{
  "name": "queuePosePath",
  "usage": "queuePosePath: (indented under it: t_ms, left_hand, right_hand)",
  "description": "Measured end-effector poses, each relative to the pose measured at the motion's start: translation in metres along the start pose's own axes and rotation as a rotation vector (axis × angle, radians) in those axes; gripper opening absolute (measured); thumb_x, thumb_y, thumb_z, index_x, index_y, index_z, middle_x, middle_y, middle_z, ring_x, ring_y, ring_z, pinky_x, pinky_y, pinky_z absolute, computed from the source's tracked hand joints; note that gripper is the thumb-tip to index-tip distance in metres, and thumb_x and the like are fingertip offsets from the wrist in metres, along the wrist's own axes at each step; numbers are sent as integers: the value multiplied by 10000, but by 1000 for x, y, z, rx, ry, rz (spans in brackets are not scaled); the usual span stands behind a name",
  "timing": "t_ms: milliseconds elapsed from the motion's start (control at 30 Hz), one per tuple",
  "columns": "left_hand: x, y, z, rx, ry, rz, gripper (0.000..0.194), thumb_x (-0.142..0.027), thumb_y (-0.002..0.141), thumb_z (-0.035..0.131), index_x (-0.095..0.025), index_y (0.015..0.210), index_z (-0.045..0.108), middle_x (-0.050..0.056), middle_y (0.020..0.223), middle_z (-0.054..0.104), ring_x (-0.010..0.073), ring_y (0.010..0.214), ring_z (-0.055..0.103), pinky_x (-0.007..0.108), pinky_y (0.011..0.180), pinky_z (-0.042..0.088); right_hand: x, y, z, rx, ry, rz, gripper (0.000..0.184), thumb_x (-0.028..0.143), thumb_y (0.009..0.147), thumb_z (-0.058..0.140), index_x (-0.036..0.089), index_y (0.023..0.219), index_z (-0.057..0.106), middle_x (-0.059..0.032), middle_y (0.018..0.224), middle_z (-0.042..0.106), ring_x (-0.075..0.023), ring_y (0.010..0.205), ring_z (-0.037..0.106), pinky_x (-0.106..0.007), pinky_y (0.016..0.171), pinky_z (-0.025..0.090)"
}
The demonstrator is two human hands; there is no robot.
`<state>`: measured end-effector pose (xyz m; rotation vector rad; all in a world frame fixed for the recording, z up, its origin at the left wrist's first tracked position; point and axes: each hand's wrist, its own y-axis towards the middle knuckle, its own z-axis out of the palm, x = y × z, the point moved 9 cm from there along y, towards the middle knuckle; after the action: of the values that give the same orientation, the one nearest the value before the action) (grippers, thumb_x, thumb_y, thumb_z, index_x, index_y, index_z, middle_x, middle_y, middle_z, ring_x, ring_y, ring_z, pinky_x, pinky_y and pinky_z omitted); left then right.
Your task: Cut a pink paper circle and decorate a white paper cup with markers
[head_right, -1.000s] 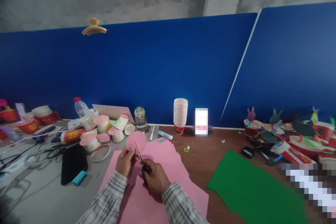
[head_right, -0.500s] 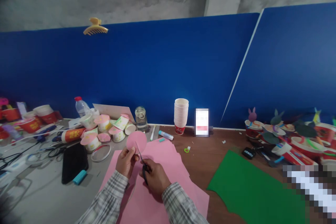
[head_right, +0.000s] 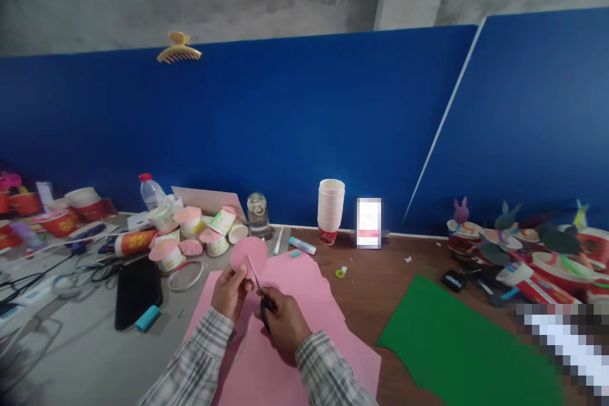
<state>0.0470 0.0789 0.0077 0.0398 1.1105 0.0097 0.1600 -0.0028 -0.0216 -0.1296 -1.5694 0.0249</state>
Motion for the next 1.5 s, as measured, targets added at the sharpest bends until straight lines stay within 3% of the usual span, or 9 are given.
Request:
queuePosePath:
  t_ms: [533, 867, 1100, 1500]
  left_hand:
    - [0, -1, 1, -7, -35, -28, 315, -407, 400, 764, -204, 483, 538, -105, 354, 522, 70, 255, 412, 185, 283, 299]
    - [-3, -4, 5, -5, -99, -62, 341, -408, 378, 779, -202, 489, 532, -105, 351, 522, 59, 255, 396, 186, 295, 299]
    - [-6, -3, 5, -1, -146, -67, 321, -395, 391, 777, -200, 499, 545, -106, 354, 528, 56, 263, 381, 189, 307, 332]
    - [-4, -3, 4, -14, -169, -75, 297, -359, 391, 773, -195, 512, 556, -102, 358, 535, 58, 253, 388, 197, 303, 308]
  right_hand:
    - [-6, 1, 0, -2, 8, 8, 340, 194, 678, 552, 259, 1002, 628, 44, 609, 629, -82, 277, 424, -167, 246, 359]
    - [8, 1, 0, -5, -24, -51, 312, 165, 610, 634, 209, 914, 688, 60, 549, 557, -131, 462, 496, -200, 420, 438]
    - [7, -2, 2, 11, -21, -23, 318, 190, 629, 615, 213, 941, 670, 65, 543, 549, -100, 358, 435, -198, 365, 416]
    - [10, -4, 1, 18, -32, -30, 322, 183, 632, 615, 204, 948, 670, 65, 523, 531, -114, 384, 445, -218, 393, 411]
